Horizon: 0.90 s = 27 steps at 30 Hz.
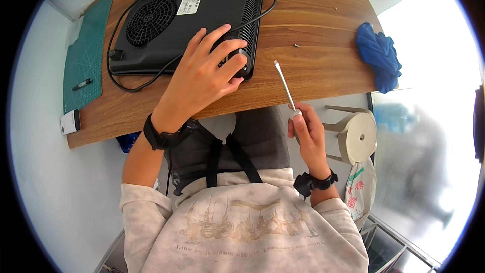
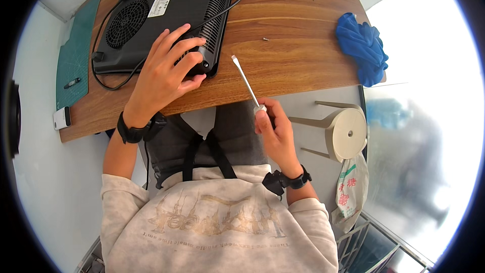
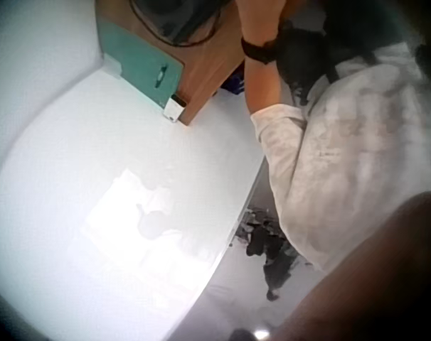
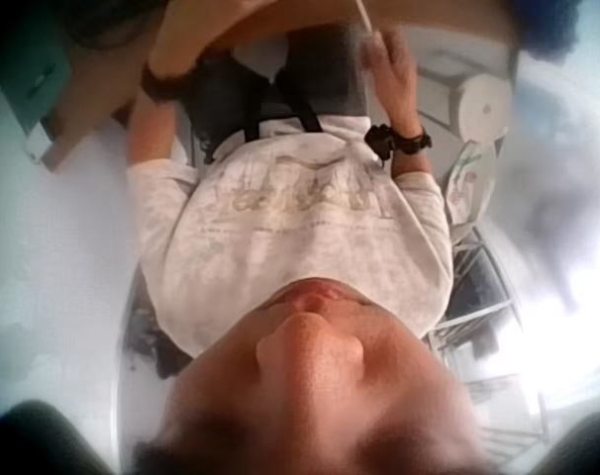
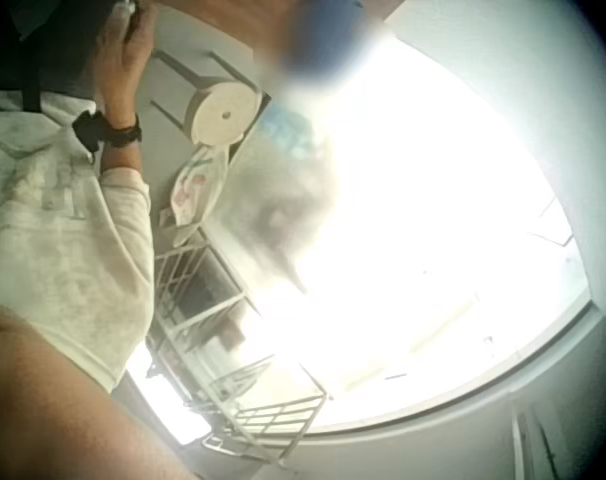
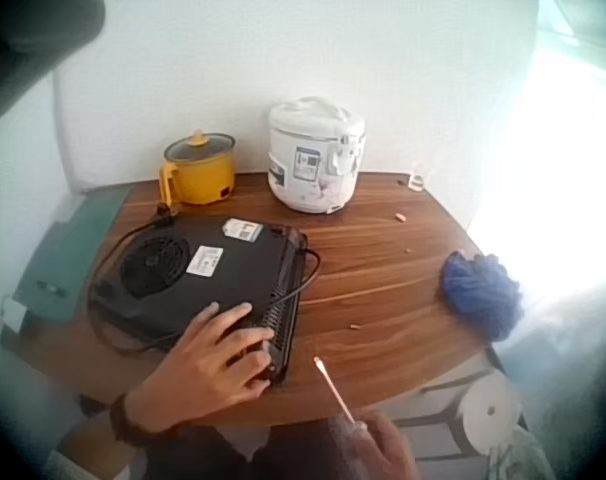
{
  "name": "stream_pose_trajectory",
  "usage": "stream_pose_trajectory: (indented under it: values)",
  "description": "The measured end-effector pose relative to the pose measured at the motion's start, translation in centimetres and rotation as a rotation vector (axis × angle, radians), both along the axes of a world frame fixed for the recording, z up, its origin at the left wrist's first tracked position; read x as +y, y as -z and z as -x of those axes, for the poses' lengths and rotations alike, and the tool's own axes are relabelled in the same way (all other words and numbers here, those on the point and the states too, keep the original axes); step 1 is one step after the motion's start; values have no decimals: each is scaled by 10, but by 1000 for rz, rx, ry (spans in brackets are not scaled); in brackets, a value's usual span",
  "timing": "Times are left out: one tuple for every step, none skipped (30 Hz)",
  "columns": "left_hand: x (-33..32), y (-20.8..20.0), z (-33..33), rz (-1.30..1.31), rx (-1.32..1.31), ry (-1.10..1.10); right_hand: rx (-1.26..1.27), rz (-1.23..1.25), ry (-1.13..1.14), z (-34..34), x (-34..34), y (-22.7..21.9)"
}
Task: The person uses a screwdriver to remove screws from the underside of a black portable induction cooktop. They flip the unit over, lift off the top cover, and then use the screwdriver to loosen screws securing the internal fan assembly.
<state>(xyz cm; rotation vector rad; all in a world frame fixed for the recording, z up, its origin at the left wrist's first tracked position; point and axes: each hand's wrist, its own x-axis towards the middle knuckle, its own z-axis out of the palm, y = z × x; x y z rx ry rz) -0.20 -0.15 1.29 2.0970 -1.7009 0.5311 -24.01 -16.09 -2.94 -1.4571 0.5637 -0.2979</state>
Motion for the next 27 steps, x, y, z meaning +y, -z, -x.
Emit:
stream_pose_trajectory:
  values:
    - [0, 0, 0, -1, 5, -1, -25, -151, -3, -1, -1, -5]
    - [-1, 0, 0, -1, 10, -2, -72, -297, -2, -4, -2, -13]
    - [-1, -1, 0, -1, 15, -3, -119, -444, 0, -9, -2, -22]
    - [-1, -1, 0, 1, 14, -4, -167, -592, -3, -15, -2, -28]
    - [-1, -2, 1, 3, 14, -5, -146, -549, -22, -21, -1, -31]
    - [-1, -3, 1, 6, 13, -6, -125, -506, -42, -29, 1, -32]
    - [-1, -3, 1, 2, 14, -7, -104, -463, -62, -38, 4, -35]
    - [0, -3, 1, -2, 13, -5, -87, -446, -67, -49, 8, -40]
    - [0, -4, 1, -5, 12, -3, -71, -428, -73, -61, 13, -46]
    - [0, -5, 1, 0, 16, -5, -54, -410, -78, -72, 14, -49]
    - [-1, -6, 3, 5, 20, -7, -75, -440, -103, -79, 12, -44]
    - [-2, -8, 4, 9, 24, -9, -88, -467, -86, -84, 11, -41]
    - [-2, -8, 3, 14, 22, -5, -96, -494, -73, -88, 10, -38]
    - [-2, -7, 3, 17, 21, -1, -103, -522, -61, -91, 10, -38]
    - [-2, -7, 2, 21, 19, 3, -100, -521, -60, -93, 9, -38]
    - [-2, -7, 3, 28, 24, 3, -95, -519, -57, -93, 9, -39]
    - [-2, -7, 3, 35, 29, 4, -89, -518, -53, -93, 9, -39]
    - [-2, -6, 3, 42, 34, 5, -93, -558, -40, -94, 9, -38]
    - [-3, -6, 4, 42, 31, 3, -98, -596, -24, -96, 10, -35]
    - [-3, -5, 4, 42, 28, 0, -103, -634, -9, -96, 9, -34]
    - [-3, -5, 5, 42, 24, -2, -113, -667, -10, -96, 9, -34]
    - [-3, -6, 5, 34, 22, -11, -123, -703, -12, -96, 9, -34]
    - [-3, -7, 6, 26, 20, -19, -133, -738, -15, -96, 9, -34]
    - [-2, -8, 6, 19, 19, -28, -133, -764, -8, -96, 9, -33]
    - [-2, -10, 8, 18, 7, -40, -133, -787, 2, -96, 8, -31]
    - [-2, -13, 11, 18, -4, -53, -133, -811, 11, -96, 7, -30]
    - [-1, -14, 15, 18, -15, -65, -118, -784, 12, -95, 6, -31]
